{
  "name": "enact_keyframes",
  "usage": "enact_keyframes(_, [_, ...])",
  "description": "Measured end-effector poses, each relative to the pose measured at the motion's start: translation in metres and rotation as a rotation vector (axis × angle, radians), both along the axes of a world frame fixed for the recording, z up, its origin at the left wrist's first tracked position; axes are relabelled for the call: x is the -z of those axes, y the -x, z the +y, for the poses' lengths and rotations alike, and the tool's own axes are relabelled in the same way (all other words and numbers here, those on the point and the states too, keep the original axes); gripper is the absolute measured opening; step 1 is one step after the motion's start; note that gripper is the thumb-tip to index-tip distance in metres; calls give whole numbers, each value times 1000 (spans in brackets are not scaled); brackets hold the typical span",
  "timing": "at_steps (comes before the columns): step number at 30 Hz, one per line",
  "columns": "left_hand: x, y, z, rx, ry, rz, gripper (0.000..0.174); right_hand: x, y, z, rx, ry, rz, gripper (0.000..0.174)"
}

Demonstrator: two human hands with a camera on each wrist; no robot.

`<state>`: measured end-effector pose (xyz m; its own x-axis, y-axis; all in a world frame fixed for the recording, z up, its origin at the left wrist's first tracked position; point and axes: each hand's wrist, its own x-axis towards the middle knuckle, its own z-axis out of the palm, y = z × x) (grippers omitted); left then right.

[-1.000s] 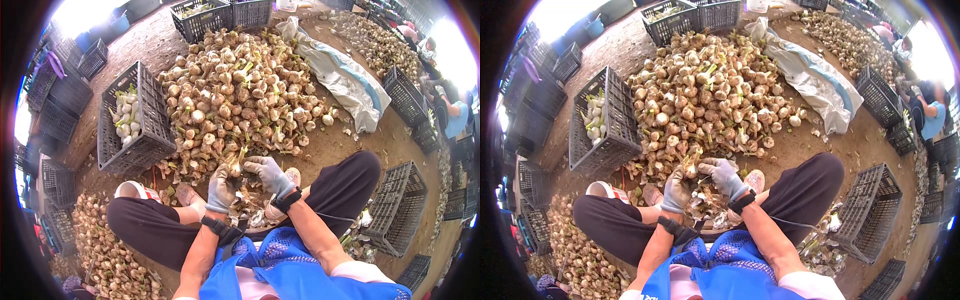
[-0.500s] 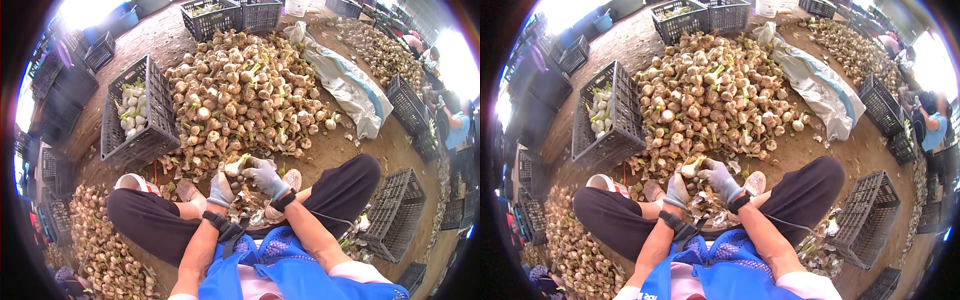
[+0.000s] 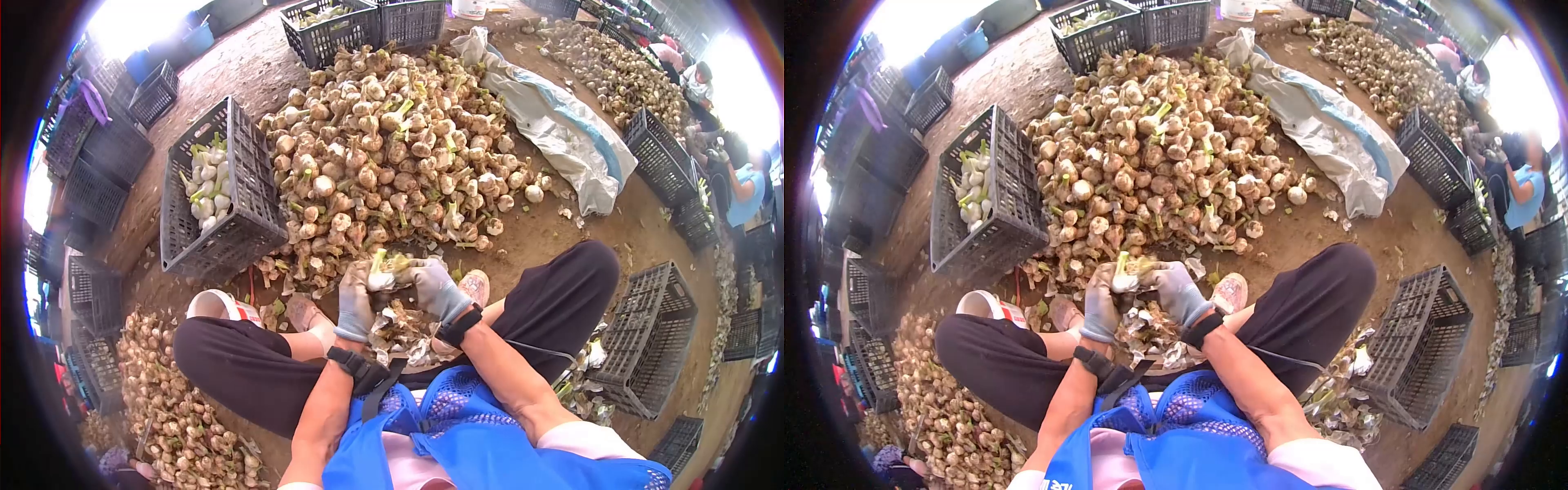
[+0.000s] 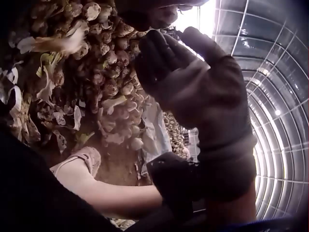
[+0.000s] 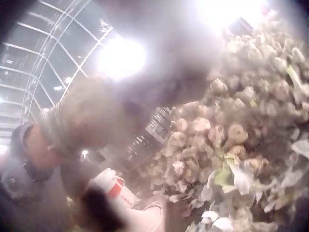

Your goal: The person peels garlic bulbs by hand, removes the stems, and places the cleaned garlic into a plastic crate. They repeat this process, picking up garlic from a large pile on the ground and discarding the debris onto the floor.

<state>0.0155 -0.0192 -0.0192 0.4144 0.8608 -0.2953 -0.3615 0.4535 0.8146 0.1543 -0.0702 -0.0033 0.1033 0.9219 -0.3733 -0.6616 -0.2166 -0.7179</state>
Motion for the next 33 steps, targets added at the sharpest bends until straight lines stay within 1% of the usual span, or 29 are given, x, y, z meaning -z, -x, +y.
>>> enact_keyframes(1, [3,3,3,2,-3,1,17,2,-4,-2,-70,7,199,15])
enact_keyframes(2, [11,7,7,32,16,21,15,5,-2,0,-69,7,200,15])
enact_keyframes(4, [30,6,11,63,34,41,14,10,3,5,12,138,-131,16])
enact_keyframes(5, [39,3,13,63,-204,217,13,-1,3,5,-44,221,-252,19])
enact_keyframes(6, [47,1,14,62,-443,392,12,1,5,5,-42,222,-250,19])
enact_keyframes(7, [41,-5,13,4,-503,407,9,4,7,5,-76,151,-504,21])
enact_keyframes(8, [30,-7,11,5,-503,410,9,8,10,6,-109,78,-756,24])
enact_keyframes(9, [18,-7,9,-2,-338,318,8,10,13,7,-116,5,-779,25])
enact_keyframes(10, [5,-5,7,-15,-173,224,10,8,14,8,-122,3,-775,25])
enact_keyframes(11, [-4,-4,8,-34,-50,203,6,3,14,9,-42,68,-593,23])
enact_keyframes(12, [2,-2,9,-40,-48,203,6,0,13,11,38,134,-411,22])
enact_keyframes(13, [12,-2,9,-67,6,11,8,4,3,14,76,155,-400,22])
enact_keyframes(14, [18,-2,10,-94,59,-184,9,27,-8,21,56,169,-629,22])
enact_keyframes(15, [-6,-5,9,-123,250,-199,14,50,-21,27,-13,175,-947,25])
enact_keyframes(16, [1,0,10,-123,253,-197,14,64,-29,30,-84,179,-1263,29])
enact_keyframes(17, [10,7,13,-58,281,-360,16,63,-29,26,-84,179,-1262,29])
enact_keyframes(18, [19,13,17,6,304,-524,19,62,-27,23,-299,227,-1444,33])
enact_keyframes(19, [16,13,18,-13,335,-533,23,56,-24,24,-521,269,-1618,38])
enact_keyframes(20, [15,13,20,-23,328,-535,23,36,-20,26,-671,387,-1610,50])
enact_keyframes(22, [17,14,17,-185,207,-325,25,37,-15,16,-245,54,-1236,55])
enact_keyframes(23, [20,10,17,-261,91,-235,16,23,-8,14,-207,9,-897,56])
enact_keyframes(24, [22,9,15,-261,99,-238,16,7,-1,13,-156,-33,-564,57])
enact_keyframes(25, [23,5,16,-213,-24,-128,14,-8,7,9,-155,-85,-672,56])
enact_keyframes(26, [18,0,17,-164,-150,-19,11,-14,16,8,-107,-65,-637,54])
enact_keyframes(28, [6,-5,12,-140,-89,16,9,-22,21,11,-25,-24,-791,49])
enact_keyframes(30, [-2,-5,8,-100,-231,104,8,-16,18,14,19,51,-413,49])
enact_keyframes(31, [-1,-4,9,-82,-205,71,10,-11,16,14,-2,106,-312,42])
enact_keyframes(32, [0,-5,9,-83,-205,70,10,-7,15,14,-3,106,-313,42])
enact_keyframes(33, [1,-6,7,-103,-231,96,10,-3,15,13,-10,43,-450,44])
